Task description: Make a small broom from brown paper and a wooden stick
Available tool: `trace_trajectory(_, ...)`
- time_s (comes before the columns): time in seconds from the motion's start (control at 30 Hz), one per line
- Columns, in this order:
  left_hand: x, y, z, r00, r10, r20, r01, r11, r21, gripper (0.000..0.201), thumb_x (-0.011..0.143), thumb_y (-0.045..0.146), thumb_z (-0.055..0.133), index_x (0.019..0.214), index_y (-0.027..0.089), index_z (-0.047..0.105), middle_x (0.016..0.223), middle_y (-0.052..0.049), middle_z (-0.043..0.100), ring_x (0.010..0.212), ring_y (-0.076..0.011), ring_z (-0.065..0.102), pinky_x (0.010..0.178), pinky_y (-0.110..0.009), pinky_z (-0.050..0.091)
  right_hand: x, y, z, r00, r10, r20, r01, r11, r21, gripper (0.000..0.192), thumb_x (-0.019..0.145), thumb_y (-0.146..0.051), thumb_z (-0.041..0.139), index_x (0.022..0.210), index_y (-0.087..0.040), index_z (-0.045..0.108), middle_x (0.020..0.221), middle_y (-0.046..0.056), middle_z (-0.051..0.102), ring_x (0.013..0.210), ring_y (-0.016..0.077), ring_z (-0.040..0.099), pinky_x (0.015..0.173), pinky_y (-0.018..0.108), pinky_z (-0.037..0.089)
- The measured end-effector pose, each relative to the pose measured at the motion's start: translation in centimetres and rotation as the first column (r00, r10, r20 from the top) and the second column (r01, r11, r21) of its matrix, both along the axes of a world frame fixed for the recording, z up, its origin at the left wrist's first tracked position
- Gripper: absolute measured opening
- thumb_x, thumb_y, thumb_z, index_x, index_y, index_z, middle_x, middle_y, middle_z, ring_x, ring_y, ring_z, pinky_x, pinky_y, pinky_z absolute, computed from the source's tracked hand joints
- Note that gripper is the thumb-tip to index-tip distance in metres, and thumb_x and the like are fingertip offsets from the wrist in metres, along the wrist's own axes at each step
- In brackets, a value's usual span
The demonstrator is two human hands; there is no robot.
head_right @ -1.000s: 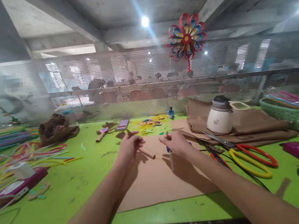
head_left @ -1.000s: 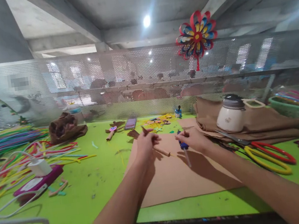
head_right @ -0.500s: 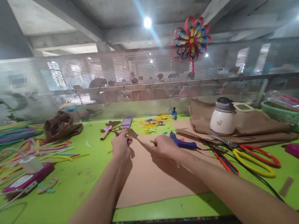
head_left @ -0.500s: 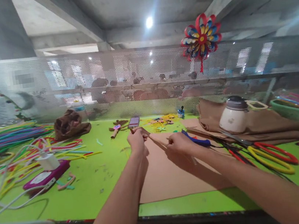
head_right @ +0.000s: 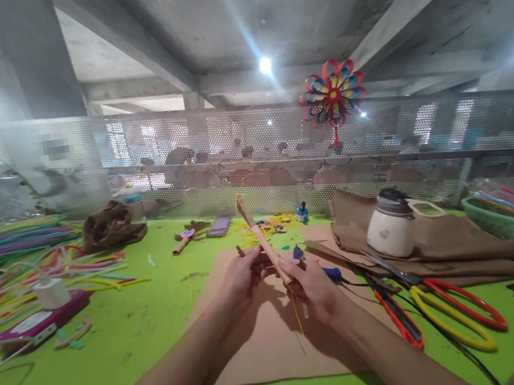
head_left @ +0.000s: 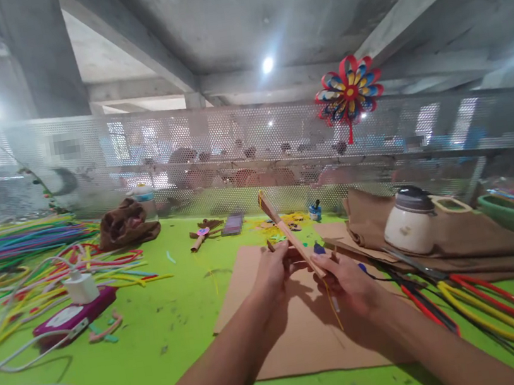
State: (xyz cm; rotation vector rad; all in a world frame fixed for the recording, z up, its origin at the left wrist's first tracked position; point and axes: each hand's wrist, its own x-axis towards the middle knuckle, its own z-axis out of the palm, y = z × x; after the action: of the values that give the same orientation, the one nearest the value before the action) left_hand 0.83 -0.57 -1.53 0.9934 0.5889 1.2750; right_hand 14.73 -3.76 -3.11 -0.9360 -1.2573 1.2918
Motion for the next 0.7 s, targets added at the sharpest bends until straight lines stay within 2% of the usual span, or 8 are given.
trace_trajectory(0.07, -0.1, -0.1, 0.2, 0.999, -0.010, 0.045, 0.009, 1.000, 0.009, 0.017, 0.082, 0.023, 0.050, 0.080, 0.010, 0.061, 0.070, -0.009, 0.067, 0.067, -0.0178, 0.063, 0.068, -0.030, 0.051, -0.1, 0.1, -0.1, 0.999, -0.030, 0.041, 0.028, 0.998, 0.047, 0.034, 0.071, -0.048, 0.064, 0.067, -0.017, 0.052, 0.051, -0.007, 0.036, 0.043, 0.0063, 0.026, 0.042, 0.021, 0.024)
trace_trajectory(0.13, -0.2, -0.1, 0.2, 0.999, -0.019, 0.049, 0.019, 1.000, -0.008, 0.018, 0.083, 0.022, 0.050, 0.078, 0.010, 0.061, 0.069, -0.009, 0.066, 0.066, -0.0172, 0.063, 0.067, -0.029, 0.050, -0.2, 0.2, -0.3, 0.978, -0.137, 0.158, 0.115, 0.983, 0.143, 0.036, 0.071, -0.048, 0.063, 0.061, -0.016, 0.051, 0.052, -0.005, 0.041, 0.047, 0.0078, 0.032, 0.045, 0.022, 0.028)
trace_trajectory(0.23, 0.2, -0.3, -0.1, 0.999, -0.032, -0.002, 0.032, 0.999, -0.016, 0.021, 0.083, 0.024, 0.051, 0.070, 0.010, 0.061, 0.066, -0.009, 0.066, 0.059, -0.0147, 0.060, 0.061, -0.025, 0.048, -0.6, 0.2, -0.7, 0.884, -0.321, 0.339, 0.236, 0.934, 0.268, 0.036, 0.072, -0.048, 0.061, 0.060, -0.016, 0.053, 0.055, -0.002, 0.049, 0.052, 0.0112, 0.042, 0.051, 0.024, 0.033)
trace_trajectory(0.4, 0.8, -0.6, -0.5, 0.992, -0.006, -0.130, 0.007, 1.000, 0.002, 0.021, 0.083, 0.027, 0.049, 0.072, 0.012, 0.061, 0.062, -0.007, 0.065, 0.054, -0.0149, 0.058, 0.058, -0.026, 0.047, -1.0, 0.2, -1.3, 0.788, -0.402, 0.466, 0.232, 0.895, 0.380, 0.032, 0.077, -0.046, 0.056, 0.065, -0.016, 0.058, 0.056, 0.001, 0.056, 0.050, 0.0126, 0.046, 0.049, 0.025, 0.033)
trace_trajectory(0.5, 0.0, 0.4, -0.4, 0.964, 0.021, -0.265, -0.025, 1.000, -0.014, 0.022, 0.081, 0.030, 0.050, 0.071, 0.014, 0.061, 0.062, -0.008, 0.066, 0.054, -0.0181, 0.060, 0.053, -0.027, 0.046, -0.9, 0.5, -1.6, 0.736, -0.444, 0.511, 0.235, 0.876, 0.421, 0.031, 0.079, -0.044, 0.054, 0.065, -0.016, 0.059, 0.053, 0.001, 0.056, 0.049, 0.0125, 0.047, 0.047, 0.024, 0.032)
trace_trajectory(0.53, -0.6, 1.0, -0.3, 0.951, 0.053, -0.304, -0.062, 0.998, -0.018, 0.021, 0.079, 0.030, 0.052, 0.069, 0.014, 0.061, 0.059, -0.008, 0.065, 0.053, -0.0187, 0.059, 0.053, -0.028, 0.046, -0.9, 0.6, -1.6, 0.712, -0.452, 0.536, 0.232, 0.873, 0.428, 0.031, 0.079, -0.043, 0.053, 0.064, -0.016, 0.059, 0.053, 0.001, 0.055, 0.049, 0.0126, 0.047, 0.047, 0.024, 0.031)
trace_trajectory(0.57, -1.3, 1.7, -0.1, 0.884, 0.229, -0.407, -0.236, 0.971, 0.033, 0.018, 0.076, 0.027, 0.055, 0.065, 0.014, 0.060, 0.052, -0.006, 0.062, 0.047, -0.0179, 0.057, 0.050, -0.028, 0.045, -0.8, 0.6, -1.6, 0.686, -0.455, 0.569, 0.224, 0.875, 0.429, 0.032, 0.080, -0.042, 0.052, 0.063, -0.016, 0.059, 0.053, 0.001, 0.056, 0.050, 0.0127, 0.048, 0.047, 0.024, 0.031)
trace_trajectory(0.7, -4.8, 4.3, 1.4, 0.758, 0.507, -0.410, -0.495, 0.857, 0.145, 0.012, 0.075, 0.021, 0.051, 0.064, 0.017, 0.054, 0.038, 0.003, 0.046, 0.038, -0.0126, 0.047, 0.043, -0.023, 0.040, -0.6, 0.2, -0.9, 0.540, -0.411, 0.734, 0.120, 0.901, 0.416, 0.030, 0.080, -0.039, 0.052, 0.064, -0.016, 0.063, 0.057, 0.004, 0.061, 0.051, 0.0129, 0.048, 0.048, 0.025, 0.029)
